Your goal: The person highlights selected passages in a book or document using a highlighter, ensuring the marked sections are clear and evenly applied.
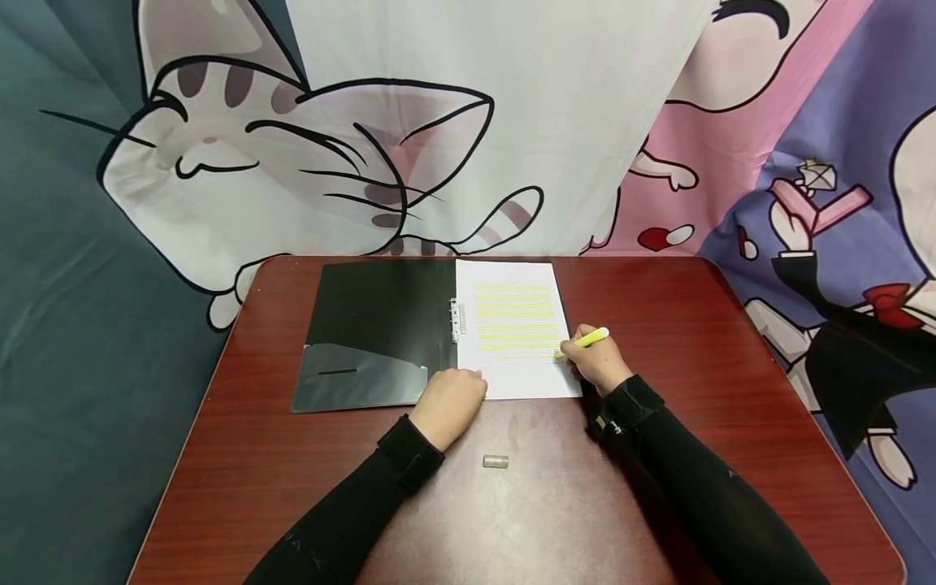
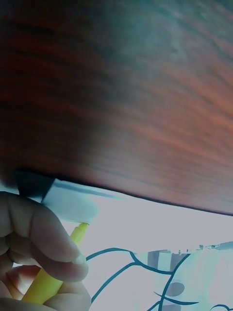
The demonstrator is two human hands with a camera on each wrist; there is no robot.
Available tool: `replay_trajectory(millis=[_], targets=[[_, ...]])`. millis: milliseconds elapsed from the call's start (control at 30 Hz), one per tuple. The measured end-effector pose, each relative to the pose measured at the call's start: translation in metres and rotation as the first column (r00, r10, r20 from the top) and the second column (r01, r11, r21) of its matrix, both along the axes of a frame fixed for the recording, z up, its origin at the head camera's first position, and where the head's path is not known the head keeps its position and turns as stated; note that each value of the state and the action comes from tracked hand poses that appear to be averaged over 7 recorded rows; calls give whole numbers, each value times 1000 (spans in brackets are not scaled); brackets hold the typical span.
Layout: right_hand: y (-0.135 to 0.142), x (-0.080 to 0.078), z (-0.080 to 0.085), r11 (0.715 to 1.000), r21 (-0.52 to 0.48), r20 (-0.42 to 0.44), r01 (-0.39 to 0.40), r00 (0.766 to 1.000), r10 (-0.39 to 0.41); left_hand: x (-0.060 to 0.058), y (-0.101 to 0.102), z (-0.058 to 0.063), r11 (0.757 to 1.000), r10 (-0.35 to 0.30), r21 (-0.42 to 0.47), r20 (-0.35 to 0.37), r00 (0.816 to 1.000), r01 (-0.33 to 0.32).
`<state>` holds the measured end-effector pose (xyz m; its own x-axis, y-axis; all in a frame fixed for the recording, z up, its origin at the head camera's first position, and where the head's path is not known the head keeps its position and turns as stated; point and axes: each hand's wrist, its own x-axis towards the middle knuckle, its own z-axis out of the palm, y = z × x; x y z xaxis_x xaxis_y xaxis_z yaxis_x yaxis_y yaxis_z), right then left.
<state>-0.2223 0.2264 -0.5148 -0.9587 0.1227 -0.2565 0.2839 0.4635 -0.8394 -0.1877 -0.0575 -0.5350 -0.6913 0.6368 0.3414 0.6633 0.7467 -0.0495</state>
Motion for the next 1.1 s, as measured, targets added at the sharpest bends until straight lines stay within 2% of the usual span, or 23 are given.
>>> replay_trajectory(millis=[633,1100], targets=[[1,3,3,998,-54,18,27,999,-27,-1,-2,-1,999,-14,31,46,999,13],[2,4,2,995,-82,22,57,998,-55,-2,-2,0,999,-18,27,39,999,17]])
